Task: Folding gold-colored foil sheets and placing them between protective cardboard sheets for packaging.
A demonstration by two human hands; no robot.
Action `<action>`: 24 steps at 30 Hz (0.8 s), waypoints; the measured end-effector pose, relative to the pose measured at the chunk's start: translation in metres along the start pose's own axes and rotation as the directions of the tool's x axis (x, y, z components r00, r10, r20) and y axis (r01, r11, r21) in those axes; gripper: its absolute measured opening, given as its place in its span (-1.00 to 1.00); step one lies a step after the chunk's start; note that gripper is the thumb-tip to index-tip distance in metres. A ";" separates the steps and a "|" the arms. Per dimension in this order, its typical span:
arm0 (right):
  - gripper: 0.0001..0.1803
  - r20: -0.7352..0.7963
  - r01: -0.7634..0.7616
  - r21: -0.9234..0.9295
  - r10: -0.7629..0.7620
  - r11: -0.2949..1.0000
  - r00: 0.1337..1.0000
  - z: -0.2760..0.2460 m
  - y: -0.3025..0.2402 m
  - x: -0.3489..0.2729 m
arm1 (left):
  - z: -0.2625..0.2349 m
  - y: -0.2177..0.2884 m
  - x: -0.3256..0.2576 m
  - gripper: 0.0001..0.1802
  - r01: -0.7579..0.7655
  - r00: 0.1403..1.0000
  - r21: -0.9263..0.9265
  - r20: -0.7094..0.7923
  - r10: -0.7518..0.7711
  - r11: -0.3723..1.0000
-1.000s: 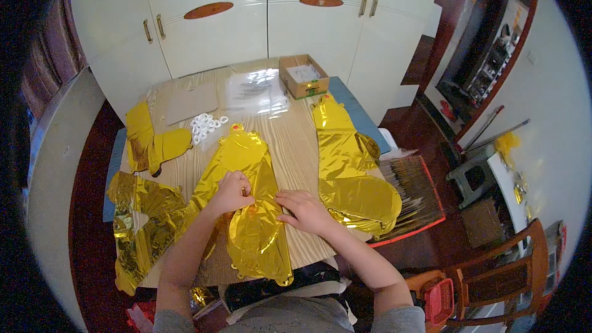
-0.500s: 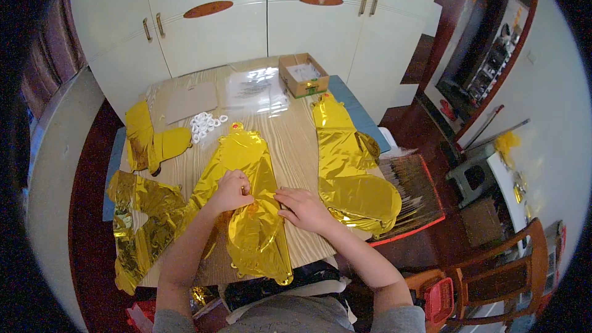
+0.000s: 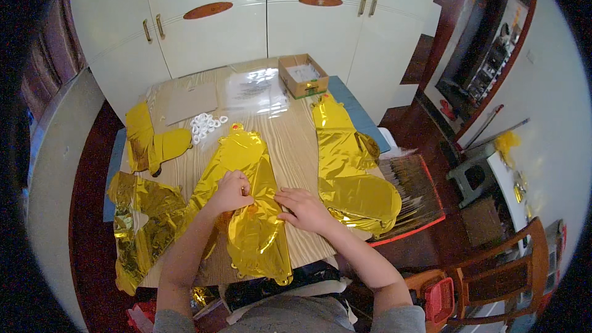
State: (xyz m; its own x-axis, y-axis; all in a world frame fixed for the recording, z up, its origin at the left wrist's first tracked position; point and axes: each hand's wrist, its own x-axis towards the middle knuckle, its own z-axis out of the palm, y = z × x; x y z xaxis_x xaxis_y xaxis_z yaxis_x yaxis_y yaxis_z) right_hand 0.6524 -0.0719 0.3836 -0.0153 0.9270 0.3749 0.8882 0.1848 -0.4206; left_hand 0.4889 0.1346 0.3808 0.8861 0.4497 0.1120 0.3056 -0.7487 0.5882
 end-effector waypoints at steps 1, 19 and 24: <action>-0.49 0.008 -0.004 -0.007 0.004 1.000 1.000 0.000 0.000 -0.001 | -0.001 0.002 0.000 -0.80 0.003 1.000 0.001 0.003 -0.003 1.000; -0.51 -0.004 0.029 -0.043 -0.029 0.999 1.000 0.005 0.006 -0.003 | 0.024 0.049 -0.007 -0.52 -0.427 0.896 0.395 0.065 0.439 0.813; -0.50 0.004 0.033 -0.050 -0.033 0.998 0.999 0.006 0.006 -0.003 | 0.025 0.044 0.008 -0.54 -0.383 0.908 0.466 0.032 0.418 0.797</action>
State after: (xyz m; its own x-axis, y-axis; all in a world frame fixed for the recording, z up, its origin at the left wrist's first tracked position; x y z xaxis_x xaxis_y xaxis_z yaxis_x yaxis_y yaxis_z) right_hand 0.6553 -0.0720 0.3752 -0.0463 0.9219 0.3847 0.9093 0.1983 -0.3659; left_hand 0.5176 0.0931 0.3879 0.9436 0.0798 0.3214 0.0664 -0.9964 0.0525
